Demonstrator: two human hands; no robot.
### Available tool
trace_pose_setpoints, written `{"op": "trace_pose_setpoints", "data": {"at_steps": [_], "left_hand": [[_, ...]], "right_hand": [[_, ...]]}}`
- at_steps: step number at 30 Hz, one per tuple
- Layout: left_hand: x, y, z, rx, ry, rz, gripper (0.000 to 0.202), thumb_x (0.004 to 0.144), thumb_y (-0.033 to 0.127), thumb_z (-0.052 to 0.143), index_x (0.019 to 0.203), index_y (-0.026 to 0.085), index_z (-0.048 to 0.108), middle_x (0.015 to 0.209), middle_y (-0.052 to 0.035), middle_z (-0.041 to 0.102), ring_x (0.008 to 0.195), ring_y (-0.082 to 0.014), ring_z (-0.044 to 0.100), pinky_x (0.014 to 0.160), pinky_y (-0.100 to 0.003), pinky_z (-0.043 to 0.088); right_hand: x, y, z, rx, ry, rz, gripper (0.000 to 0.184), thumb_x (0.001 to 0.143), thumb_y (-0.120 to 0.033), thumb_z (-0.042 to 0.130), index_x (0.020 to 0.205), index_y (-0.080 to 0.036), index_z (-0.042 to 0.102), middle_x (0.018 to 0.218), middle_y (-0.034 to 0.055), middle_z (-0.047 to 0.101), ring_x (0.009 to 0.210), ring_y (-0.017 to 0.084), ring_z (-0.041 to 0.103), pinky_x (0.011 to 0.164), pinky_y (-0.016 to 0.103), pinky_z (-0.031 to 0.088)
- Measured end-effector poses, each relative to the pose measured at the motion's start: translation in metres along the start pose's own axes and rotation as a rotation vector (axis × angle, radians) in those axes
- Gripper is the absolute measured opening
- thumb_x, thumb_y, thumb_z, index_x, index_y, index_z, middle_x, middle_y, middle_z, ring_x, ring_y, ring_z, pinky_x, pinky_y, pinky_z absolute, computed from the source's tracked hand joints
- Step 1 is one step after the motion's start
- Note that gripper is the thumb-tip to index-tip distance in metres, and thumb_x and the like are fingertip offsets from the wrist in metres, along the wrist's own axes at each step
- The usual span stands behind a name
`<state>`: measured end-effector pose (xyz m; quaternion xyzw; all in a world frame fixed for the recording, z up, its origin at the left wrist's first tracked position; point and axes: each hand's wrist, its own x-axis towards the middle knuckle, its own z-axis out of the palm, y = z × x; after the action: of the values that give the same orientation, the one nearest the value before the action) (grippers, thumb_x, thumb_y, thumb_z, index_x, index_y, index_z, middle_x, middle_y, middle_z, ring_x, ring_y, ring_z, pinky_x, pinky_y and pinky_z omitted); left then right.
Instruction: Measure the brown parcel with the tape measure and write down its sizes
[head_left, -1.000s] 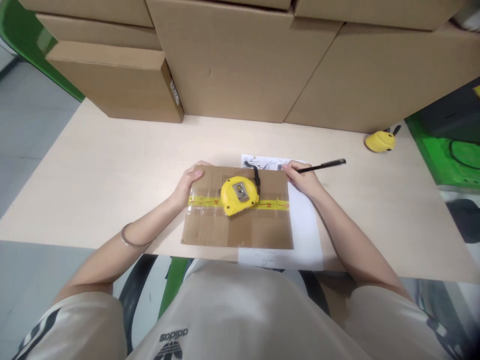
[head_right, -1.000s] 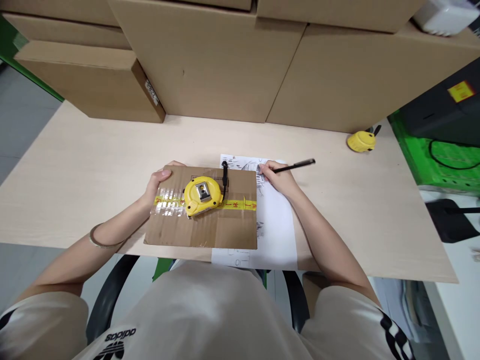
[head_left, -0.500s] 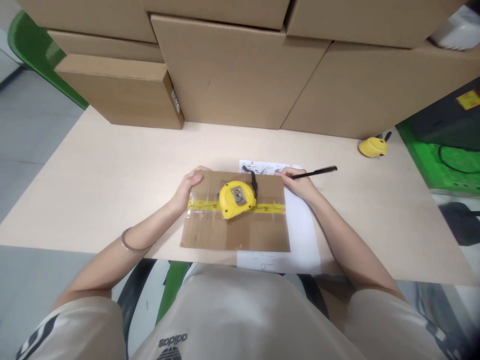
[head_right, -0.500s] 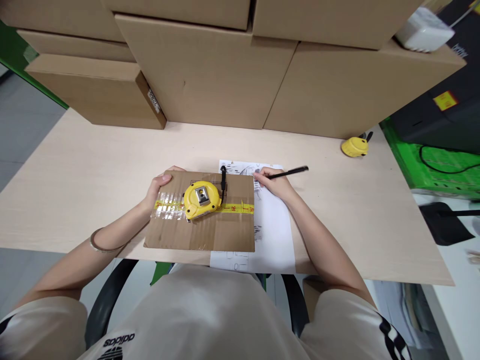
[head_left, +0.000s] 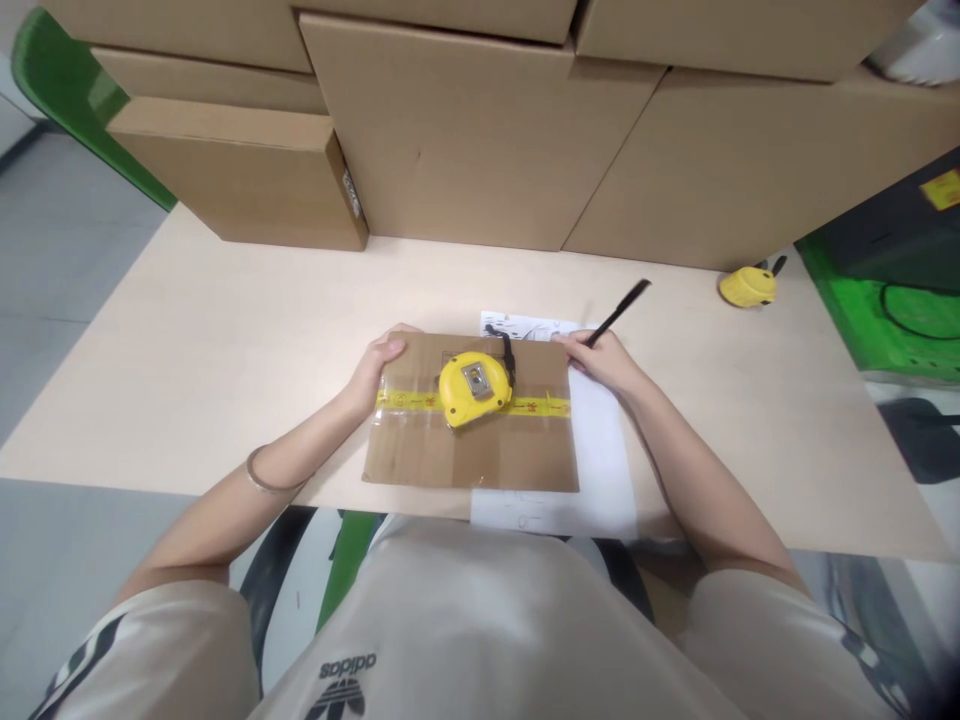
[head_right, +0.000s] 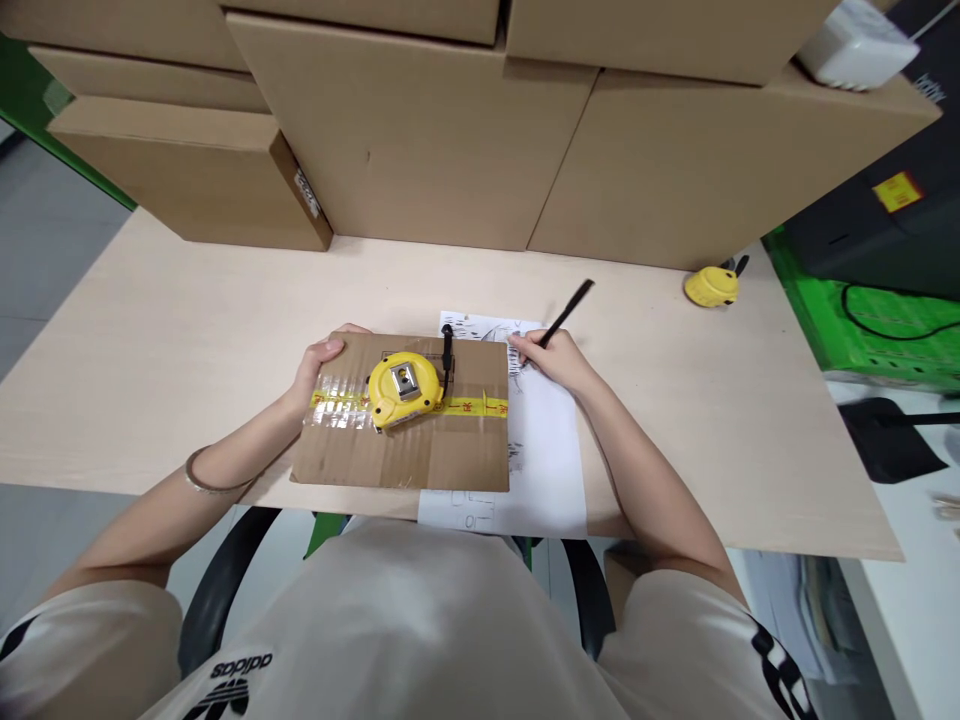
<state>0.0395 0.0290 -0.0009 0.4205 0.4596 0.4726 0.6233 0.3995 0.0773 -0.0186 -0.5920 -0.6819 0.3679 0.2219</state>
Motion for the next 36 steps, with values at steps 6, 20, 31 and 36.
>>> {"op": "trace_pose_setpoints", "data": {"at_steps": [6,20,31,36], "left_hand": [[-0.001,0.001,0.002,-0.011,0.006,-0.003,0.040,0.071,0.055,0.072,0.088,0.019,0.069,0.080,-0.0016,0.069,0.073,-0.0197,0.063,0.064,-0.032,0.049],[-0.031,0.015,-0.016,0.222,-0.049,0.315,0.025,0.092,0.050,0.072,0.100,0.030,0.085,0.159,-0.0021,0.060,0.158,-0.0292,0.040,0.135,-0.048,0.024],[-0.035,0.007,-0.004,0.080,-0.063,0.193,0.065,0.096,0.079,0.043,0.092,0.027,0.083,0.153,-0.0021,0.064,0.152,-0.0329,0.049,0.131,-0.055,0.031],[-0.031,0.001,-0.005,0.006,-0.052,0.220,0.067,0.098,0.079,0.041,0.091,0.024,0.079,0.138,-0.0044,0.073,0.149,-0.0330,0.053,0.123,-0.053,0.045]], "right_hand": [[-0.013,-0.008,-0.009,-0.356,0.080,0.116,0.064,0.085,-0.063,0.071,0.042,-0.024,0.046,0.044,0.0046,0.045,0.056,0.021,0.054,0.060,0.034,0.033],[-0.041,-0.125,-0.018,-0.221,-0.206,-0.616,0.057,0.105,-0.064,0.044,0.145,-0.026,0.059,0.142,0.0131,0.064,0.130,0.032,0.062,0.108,0.050,0.050],[-0.046,-0.153,0.016,0.064,-0.413,-0.594,0.072,0.084,-0.047,0.084,0.145,-0.033,0.048,0.131,0.0059,0.069,0.125,0.030,0.068,0.104,0.046,0.057],[-0.049,-0.185,0.032,-0.053,-0.328,-0.691,0.043,0.096,-0.038,0.072,0.135,-0.028,0.056,0.136,0.0070,0.063,0.120,0.027,0.067,0.099,0.041,0.056]]}}
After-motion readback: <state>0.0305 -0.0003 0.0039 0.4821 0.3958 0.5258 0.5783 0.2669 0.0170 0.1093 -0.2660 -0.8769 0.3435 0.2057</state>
